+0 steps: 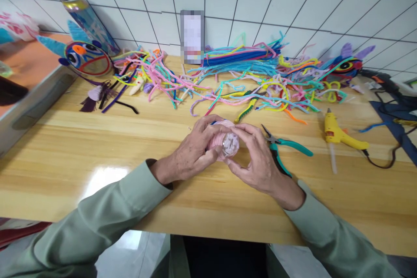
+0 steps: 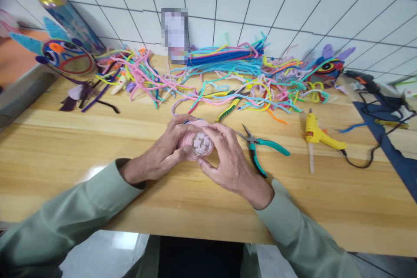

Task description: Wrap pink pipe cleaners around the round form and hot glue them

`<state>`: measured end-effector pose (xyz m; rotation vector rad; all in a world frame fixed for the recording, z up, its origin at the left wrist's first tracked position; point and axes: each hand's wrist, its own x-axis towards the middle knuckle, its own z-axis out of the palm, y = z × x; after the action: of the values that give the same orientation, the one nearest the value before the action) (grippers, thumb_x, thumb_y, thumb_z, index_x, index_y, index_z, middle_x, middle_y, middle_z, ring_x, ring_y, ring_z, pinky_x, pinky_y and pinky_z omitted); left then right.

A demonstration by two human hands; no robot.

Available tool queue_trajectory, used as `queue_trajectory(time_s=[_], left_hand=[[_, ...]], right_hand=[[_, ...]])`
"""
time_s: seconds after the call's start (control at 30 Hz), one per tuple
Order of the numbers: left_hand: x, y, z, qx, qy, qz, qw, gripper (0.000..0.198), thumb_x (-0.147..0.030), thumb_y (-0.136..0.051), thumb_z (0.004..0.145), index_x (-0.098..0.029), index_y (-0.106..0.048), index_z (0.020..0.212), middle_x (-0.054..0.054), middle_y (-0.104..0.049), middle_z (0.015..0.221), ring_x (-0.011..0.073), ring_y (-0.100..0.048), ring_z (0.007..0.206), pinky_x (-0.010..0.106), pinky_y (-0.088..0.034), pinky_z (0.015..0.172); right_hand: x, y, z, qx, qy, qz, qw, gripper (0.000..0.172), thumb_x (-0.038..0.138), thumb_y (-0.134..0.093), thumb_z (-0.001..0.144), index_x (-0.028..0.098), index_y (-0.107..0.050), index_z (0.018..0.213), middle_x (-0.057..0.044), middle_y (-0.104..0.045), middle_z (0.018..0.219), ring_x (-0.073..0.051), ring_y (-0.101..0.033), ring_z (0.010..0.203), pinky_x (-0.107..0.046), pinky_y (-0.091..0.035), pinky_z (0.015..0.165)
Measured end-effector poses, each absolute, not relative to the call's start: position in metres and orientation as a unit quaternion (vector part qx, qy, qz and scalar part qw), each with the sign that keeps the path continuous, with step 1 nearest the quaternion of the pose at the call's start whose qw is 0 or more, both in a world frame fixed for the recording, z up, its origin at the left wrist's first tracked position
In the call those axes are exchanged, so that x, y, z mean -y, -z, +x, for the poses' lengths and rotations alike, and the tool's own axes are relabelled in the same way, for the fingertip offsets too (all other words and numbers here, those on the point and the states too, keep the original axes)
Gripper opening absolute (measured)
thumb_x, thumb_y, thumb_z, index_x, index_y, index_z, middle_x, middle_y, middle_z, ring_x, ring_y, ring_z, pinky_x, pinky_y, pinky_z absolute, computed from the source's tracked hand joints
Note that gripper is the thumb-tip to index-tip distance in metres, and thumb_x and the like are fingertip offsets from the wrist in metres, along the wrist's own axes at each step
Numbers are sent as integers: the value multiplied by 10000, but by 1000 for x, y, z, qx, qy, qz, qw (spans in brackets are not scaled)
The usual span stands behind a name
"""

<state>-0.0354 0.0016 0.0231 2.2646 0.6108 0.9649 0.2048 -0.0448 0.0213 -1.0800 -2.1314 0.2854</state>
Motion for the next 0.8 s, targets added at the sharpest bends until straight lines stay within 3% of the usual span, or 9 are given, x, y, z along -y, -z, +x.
queue_trajectory(time_s=[0.8], left_hand=[[-2, -23, -36, -230, -367, 850, 300, 432, -456, -409, 1186, -303, -460, 1587, 155, -506, 1570, 338, -458, 1539, 611, -415, 1298]], right_hand=[[45, -21, 204, 829, -105, -413, 363, 761, 258, -747, 980, 301, -404, 1658, -157, -603, 1504, -386, -606, 1411, -639, -572, 1148]])
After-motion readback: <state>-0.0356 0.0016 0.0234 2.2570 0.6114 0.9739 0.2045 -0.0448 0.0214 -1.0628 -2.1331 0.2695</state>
